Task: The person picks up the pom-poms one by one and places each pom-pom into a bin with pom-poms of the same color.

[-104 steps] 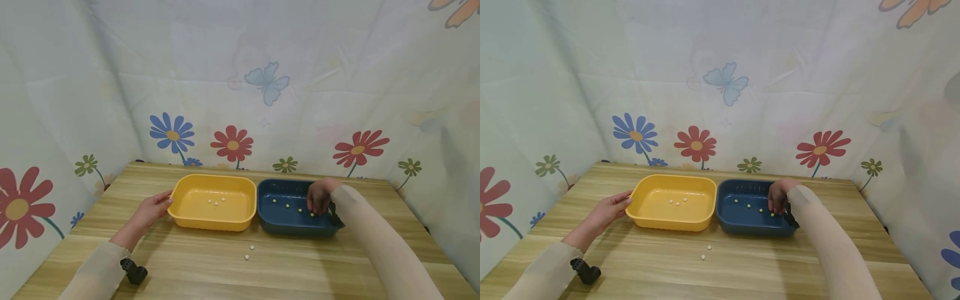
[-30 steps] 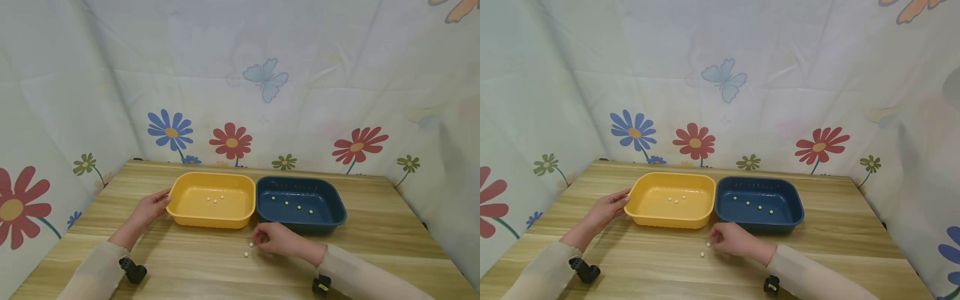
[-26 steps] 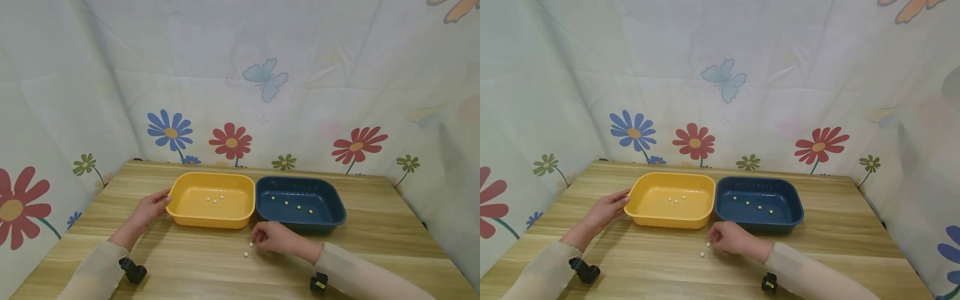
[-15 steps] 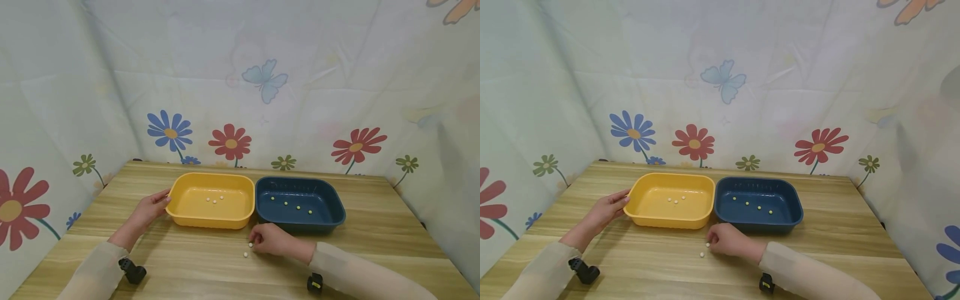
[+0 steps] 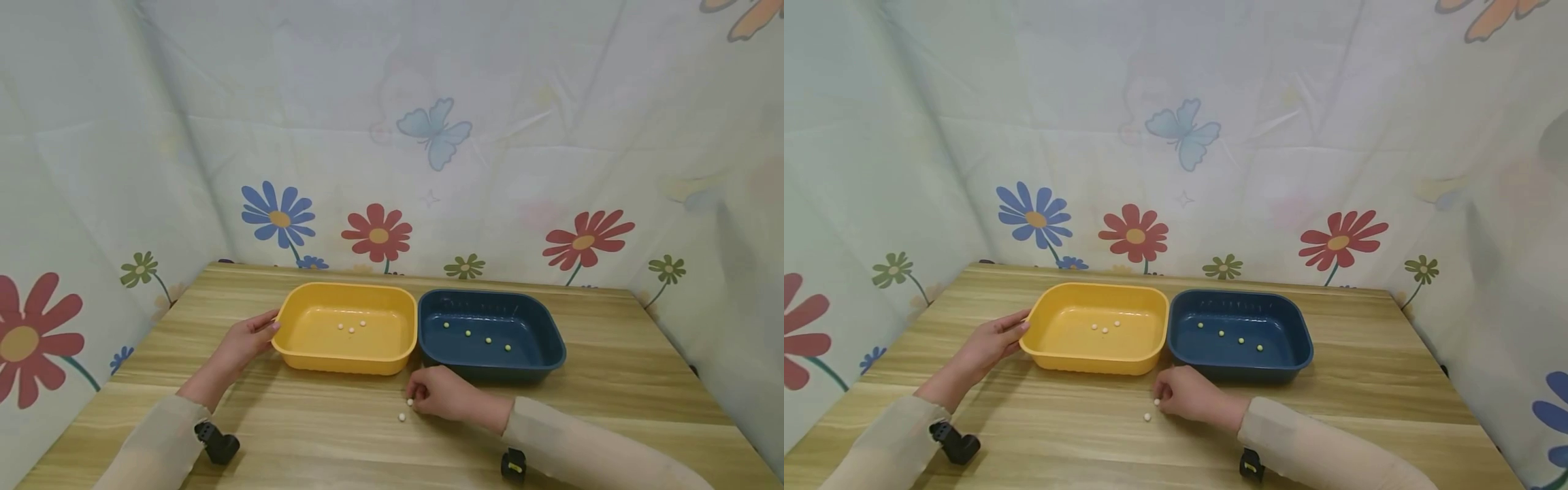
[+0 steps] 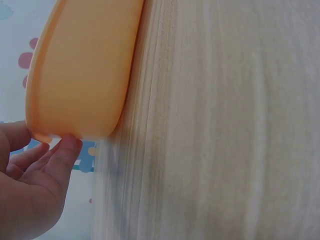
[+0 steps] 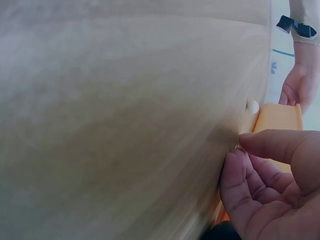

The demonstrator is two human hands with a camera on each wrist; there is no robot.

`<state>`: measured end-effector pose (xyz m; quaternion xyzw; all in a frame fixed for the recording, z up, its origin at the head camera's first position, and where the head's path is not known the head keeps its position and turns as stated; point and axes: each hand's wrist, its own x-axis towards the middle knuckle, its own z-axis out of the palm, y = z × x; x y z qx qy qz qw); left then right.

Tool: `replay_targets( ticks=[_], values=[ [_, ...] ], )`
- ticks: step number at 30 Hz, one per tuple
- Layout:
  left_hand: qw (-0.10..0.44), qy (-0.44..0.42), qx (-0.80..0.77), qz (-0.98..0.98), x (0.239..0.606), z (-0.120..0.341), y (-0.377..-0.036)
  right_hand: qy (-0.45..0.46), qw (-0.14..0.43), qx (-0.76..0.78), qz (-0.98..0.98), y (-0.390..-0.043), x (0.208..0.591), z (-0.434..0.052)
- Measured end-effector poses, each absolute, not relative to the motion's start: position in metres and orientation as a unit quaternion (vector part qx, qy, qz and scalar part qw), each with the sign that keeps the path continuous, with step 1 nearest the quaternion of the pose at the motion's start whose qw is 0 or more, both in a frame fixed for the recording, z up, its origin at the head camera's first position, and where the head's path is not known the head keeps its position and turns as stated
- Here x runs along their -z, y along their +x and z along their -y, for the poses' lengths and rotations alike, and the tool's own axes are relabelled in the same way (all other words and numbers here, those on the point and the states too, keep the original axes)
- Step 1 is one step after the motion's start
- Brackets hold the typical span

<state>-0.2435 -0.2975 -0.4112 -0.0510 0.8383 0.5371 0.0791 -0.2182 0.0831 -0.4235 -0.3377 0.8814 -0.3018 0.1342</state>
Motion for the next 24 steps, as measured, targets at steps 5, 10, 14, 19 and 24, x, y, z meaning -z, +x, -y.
replay_targets(
  ticks=[5,10,14,19,24],
  values=[
    [0.079,-0.051,-0.539,-0.837,0.411,0.298,-0.243,-0.346,0.129,0.297,-0.88,-0.217,0.421,-0.083],
    [0.081,-0.052,-0.54,-0.836,0.41,0.297,-0.243,-0.355,0.125,0.289,-0.88,-0.215,0.419,-0.084],
    [0.082,-0.056,-0.538,-0.837,0.41,0.296,-0.242,-0.363,0.114,0.279,-0.881,-0.215,0.413,-0.085],
    [0.081,-0.055,-0.536,-0.839,0.409,0.296,-0.242,-0.353,0.134,0.297,-0.877,-0.217,0.397,-0.084],
    [0.077,-0.049,-0.531,-0.842,0.408,0.296,-0.24,-0.313,0.194,0.324,-0.872,-0.222,0.38,-0.081]
  ],
)
